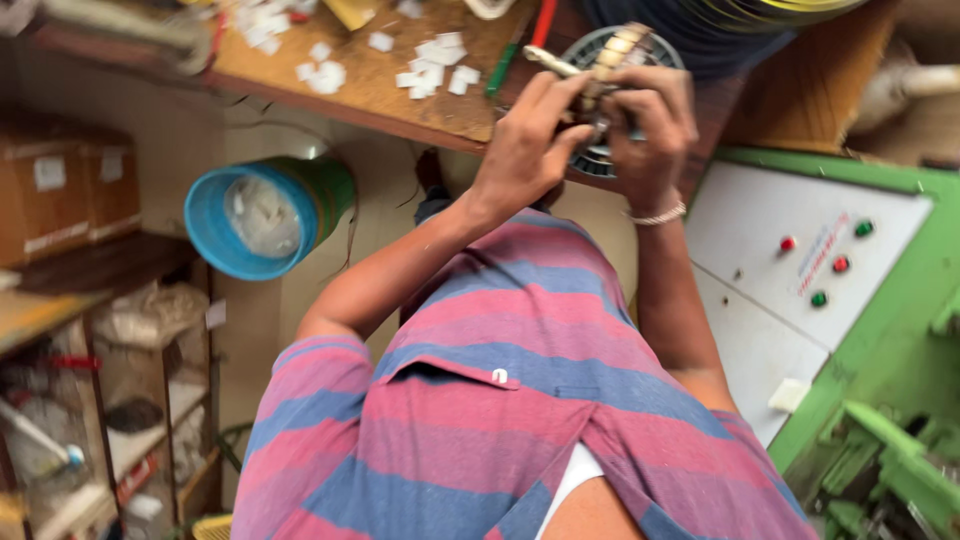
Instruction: The person inserts small white rectangular pieces into the slots of a motor stator on a workbench. They then move to a green press machine and place the stator into the press, operating the lever to press the components.
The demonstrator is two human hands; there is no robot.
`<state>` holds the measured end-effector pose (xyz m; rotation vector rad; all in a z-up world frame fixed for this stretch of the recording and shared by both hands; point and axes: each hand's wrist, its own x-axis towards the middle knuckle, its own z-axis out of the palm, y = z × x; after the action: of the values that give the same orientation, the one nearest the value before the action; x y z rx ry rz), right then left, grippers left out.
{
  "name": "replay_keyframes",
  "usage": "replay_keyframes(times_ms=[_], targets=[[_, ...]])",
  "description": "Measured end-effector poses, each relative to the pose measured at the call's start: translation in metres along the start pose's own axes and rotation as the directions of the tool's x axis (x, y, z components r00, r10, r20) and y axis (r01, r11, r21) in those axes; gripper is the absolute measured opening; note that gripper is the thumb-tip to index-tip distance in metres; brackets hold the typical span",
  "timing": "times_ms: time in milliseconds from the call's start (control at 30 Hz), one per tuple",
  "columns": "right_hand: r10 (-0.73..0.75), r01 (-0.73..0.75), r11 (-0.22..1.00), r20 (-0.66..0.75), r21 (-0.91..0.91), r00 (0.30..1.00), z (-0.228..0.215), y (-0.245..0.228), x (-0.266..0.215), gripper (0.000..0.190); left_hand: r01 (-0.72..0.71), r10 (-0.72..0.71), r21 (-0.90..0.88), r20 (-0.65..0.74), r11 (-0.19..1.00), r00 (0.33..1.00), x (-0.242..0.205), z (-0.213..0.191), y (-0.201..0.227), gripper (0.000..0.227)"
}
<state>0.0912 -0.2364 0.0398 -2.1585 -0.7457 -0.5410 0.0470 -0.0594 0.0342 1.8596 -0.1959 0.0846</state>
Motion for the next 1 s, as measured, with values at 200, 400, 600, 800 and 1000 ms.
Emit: replay_keyframes(times_ms=[200, 400, 600, 800, 1000], targets=[[0.201, -0.186, 0.968, -0.078, 0.166, 0.977, 0.008, 0.008, -0.018, 0.014, -0.138, 0.137, -0.038, -0.034, 0.990, 0.990, 0.008, 0.000, -0.015, 0.057], [0.267, -0.253, 0.952, -0.057, 0.174, 0.962, 0.007, 0.010, -0.019, 0.013, -0.082, 0.080, -0.055, -0.037, 0.995, 0.996, 0.002, 0.010, -0.020, 0.059], [0.233, -0.242, 0.966, 0.106, 0.091, 0.967, -0.009, -0.002, 0.005, 0.012, -0.038, 0.035, -0.124, -0.030, 0.992, 0.999, 0.002, 0.011, -0.023, 0.059], [0.330, -0.329, 0.942, -0.004, 0.062, 0.944, -0.019, -0.011, -0.008, 0.008, -0.048, 0.054, 0.025, -0.402, 0.999, 0.914, -0.005, -0.048, -0.094, 0.007], [0.523, -0.505, 0.842, -0.055, 0.192, 0.851, -0.038, 0.004, -0.057, 0.005, 0.453, -0.020, 0.547, -0.623, 0.704, 0.782, 0.019, -0.199, -0.268, 0.031]])
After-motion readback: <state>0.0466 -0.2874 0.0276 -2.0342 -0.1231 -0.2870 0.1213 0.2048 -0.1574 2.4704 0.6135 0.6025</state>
